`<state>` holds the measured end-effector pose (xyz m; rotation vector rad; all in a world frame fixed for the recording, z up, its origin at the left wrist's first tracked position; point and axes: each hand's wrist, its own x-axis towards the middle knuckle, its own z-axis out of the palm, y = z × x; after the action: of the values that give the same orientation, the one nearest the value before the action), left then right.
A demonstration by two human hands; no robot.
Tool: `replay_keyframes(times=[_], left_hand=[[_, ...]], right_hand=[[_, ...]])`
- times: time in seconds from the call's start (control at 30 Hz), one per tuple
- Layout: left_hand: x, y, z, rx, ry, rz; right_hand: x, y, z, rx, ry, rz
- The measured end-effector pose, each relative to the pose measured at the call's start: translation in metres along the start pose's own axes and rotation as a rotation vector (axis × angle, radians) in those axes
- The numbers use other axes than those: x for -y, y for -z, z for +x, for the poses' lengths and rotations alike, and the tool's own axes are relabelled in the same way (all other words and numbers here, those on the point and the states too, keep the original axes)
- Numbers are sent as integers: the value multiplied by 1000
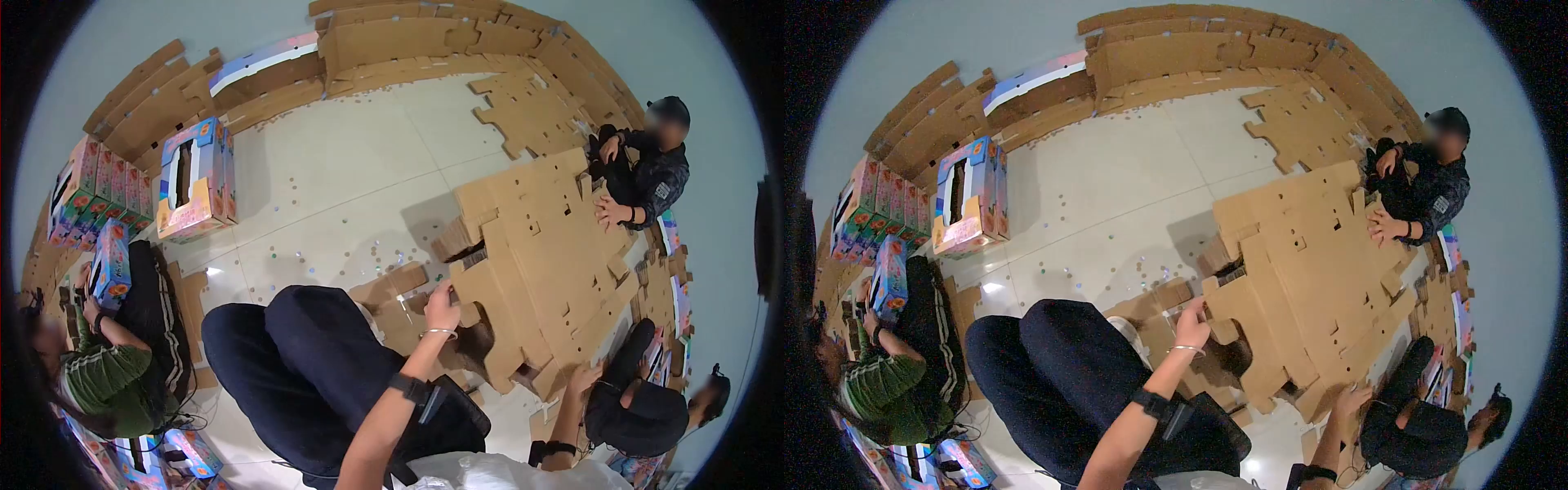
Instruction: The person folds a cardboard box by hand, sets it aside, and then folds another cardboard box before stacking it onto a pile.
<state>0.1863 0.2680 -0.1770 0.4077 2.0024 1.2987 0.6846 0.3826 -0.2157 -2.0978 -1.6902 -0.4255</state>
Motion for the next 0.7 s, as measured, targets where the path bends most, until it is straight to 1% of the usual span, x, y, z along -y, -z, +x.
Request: replay_keyframes(times=[0.03,0.07,0.1,0.13,0.17,0.2,0.23,0.27,0.3,0.33,0.37,0.4,0.43,0.47,0.5,0.53,0.57,0.6,0.63,0.7], left_hand=[[2,4,-1,61,-92,-96],[3,5,-2,122,-184,-192],[3,3,5,126,-187,-190],[4,-3,16,113,-82,-130],[3,-8,24,100,21,-69],[-5,-4,21,21,-118,-50],[-8,-3,21,29,-120,-55],[-8,-2,19,79,-168,32],[-13,0,18,123,-221,120],[-16,2,13,122,-223,120],[-22,8,5,176,-284,259],[-25,13,1,230,-345,401],[-24,14,1,230,-345,403],[-24,14,2,318,-306,364],[-23,13,1,409,-269,323],[-20,9,-1,418,-275,322],[-14,3,-4,393,-300,431],[-8,-2,-6,366,-325,539],[-2,-7,-6,370,-330,535],[3,-11,-8,384,-254,700]], right_hand=[[44,35,2,-123,119,213],[74,58,1,-122,116,211],[103,78,0,-9,168,352],[129,93,-7,101,217,490],[160,103,-20,254,238,491],[187,111,-38,407,259,489],[206,112,-59,551,367,490],[222,113,-79,700,475,488],[245,126,-98,711,495,442],[259,136,-109,725,515,400],[254,130,-111,728,516,403],[242,118,-115,794,403,405],[233,111,-117,855,288,401],[228,109,-117,872,201,593],[220,104,-115,868,197,591],[211,95,-112,888,192,658],[208,92,-107,907,189,724],[205,88,-102,844,351,620],[203,85,-103,837,350,617],[213,88,-106,686,560,290]])
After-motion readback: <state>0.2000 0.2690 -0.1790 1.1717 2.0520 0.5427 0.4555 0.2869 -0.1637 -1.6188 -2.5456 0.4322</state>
